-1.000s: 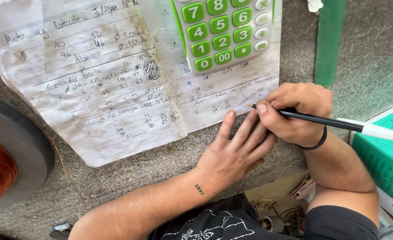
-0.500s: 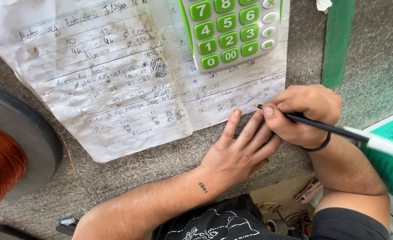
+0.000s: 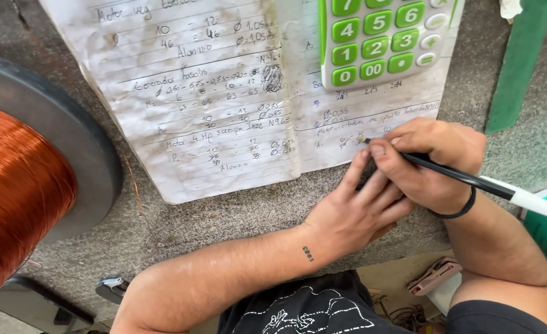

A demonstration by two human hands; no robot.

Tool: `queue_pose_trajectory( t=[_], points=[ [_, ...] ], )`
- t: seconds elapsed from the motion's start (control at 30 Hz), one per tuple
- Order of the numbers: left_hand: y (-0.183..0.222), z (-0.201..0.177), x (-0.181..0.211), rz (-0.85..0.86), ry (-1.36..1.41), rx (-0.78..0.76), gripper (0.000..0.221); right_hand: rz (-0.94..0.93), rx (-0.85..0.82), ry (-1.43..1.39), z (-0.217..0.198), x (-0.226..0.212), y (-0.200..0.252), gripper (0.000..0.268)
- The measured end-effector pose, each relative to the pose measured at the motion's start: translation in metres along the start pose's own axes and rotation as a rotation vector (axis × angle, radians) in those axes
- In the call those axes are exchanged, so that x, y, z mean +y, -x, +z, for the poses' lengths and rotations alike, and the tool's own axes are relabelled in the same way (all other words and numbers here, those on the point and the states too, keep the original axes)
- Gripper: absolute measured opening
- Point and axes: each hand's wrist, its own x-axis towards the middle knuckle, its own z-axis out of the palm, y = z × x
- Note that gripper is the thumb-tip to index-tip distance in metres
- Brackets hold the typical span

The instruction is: Measuring wire diameter with a micrometer, calculating specifications, and preparing motor components for repair.

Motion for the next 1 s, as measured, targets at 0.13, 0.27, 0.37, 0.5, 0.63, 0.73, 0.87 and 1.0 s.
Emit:
queue_pose_trajectory(
  t=[0.13, 0.27, 0.37, 0.5, 0.63, 0.73, 0.87, 1.0],
  points=[
    [0.002, 0.003, 0.001, -0.001, -0.018, 0.032, 0.054, 0.035, 0.084, -0.071, 0.002, 0.011, 0.011, 0.022],
    [0.006, 0.014, 0.007, 0.013, 0.013, 0.0, 0.054, -0.006, -0.013, -0.115, -0.001, -0.001, 0.001, 0.02],
    [0.006, 0.011, 0.007, 0.009, 0.028, -0.028, 0.051, -0.043, -0.084, -0.07, 0.001, 0.003, 0.002, 0.018],
    [0.007, 0.012, 0.008, 0.007, 0.009, -0.05, 0.051, -0.045, -0.099, -0.045, 0.003, 0.005, 0.002, 0.02],
    [0.005, 0.007, 0.004, 0.06, -0.006, -0.108, 0.057, -0.022, -0.087, -0.054, 0.006, 0.0, -0.001, 0.019],
    [0.003, 0.005, 0.003, 0.049, -0.002, -0.077, 0.06, 0.056, -0.004, -0.189, 0.003, 0.01, 0.005, 0.022],
    [0.002, 0.004, 0.002, 0.013, 0.009, -0.018, 0.064, 0.038, 0.012, -0.269, -0.002, 0.016, 0.009, 0.023],
    [0.003, 0.004, 0.003, 0.036, -0.024, -0.074, 0.075, 0.038, 0.112, -0.231, -0.014, 0.025, 0.025, 0.021]
  ],
)
